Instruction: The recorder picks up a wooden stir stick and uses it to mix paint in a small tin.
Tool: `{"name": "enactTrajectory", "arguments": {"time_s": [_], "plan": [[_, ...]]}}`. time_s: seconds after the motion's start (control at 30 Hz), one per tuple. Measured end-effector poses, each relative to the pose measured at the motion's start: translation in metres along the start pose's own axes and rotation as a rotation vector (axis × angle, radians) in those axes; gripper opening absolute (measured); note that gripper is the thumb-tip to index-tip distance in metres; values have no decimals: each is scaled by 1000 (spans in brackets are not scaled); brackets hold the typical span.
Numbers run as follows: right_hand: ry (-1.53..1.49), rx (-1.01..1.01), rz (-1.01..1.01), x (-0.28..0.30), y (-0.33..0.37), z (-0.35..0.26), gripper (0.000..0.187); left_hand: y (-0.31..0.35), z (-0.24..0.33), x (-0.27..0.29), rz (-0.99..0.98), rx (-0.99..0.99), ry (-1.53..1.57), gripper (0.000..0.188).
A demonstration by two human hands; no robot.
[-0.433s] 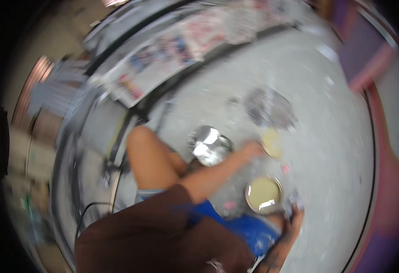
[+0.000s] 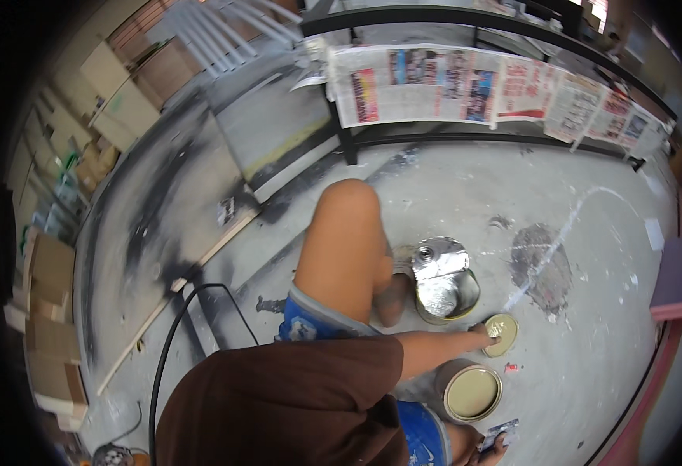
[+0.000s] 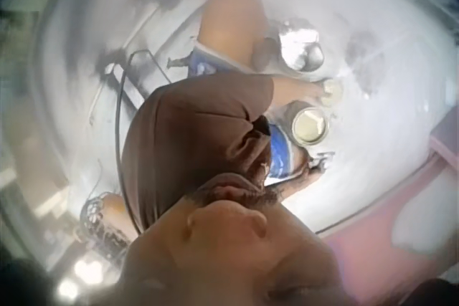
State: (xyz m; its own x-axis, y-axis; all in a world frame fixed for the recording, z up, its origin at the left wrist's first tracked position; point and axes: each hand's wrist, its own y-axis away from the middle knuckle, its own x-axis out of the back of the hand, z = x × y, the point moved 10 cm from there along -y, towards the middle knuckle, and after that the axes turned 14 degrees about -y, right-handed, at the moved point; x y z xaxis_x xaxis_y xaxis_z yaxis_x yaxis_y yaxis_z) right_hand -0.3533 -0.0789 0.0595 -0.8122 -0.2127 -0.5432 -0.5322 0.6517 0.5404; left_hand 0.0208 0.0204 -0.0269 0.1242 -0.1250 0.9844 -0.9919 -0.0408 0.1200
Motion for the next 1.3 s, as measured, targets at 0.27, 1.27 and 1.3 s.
{"name": "enactTrajectory", "arguments": {"time_s": [0.27, 1.27, 1.3], "plan": [[-124, 184, 73, -7, -66, -88, 34, 60, 62, 139, -532, -806, 1123, 88], [-72, -390, -406, -748, 150, -46, 18, -107, -311, 517, -316, -227, 1578, 104], [-107, -379, -282, -773, 171, -35, 18, -116, -340, 489, -306, -67, 1603, 96]]}}
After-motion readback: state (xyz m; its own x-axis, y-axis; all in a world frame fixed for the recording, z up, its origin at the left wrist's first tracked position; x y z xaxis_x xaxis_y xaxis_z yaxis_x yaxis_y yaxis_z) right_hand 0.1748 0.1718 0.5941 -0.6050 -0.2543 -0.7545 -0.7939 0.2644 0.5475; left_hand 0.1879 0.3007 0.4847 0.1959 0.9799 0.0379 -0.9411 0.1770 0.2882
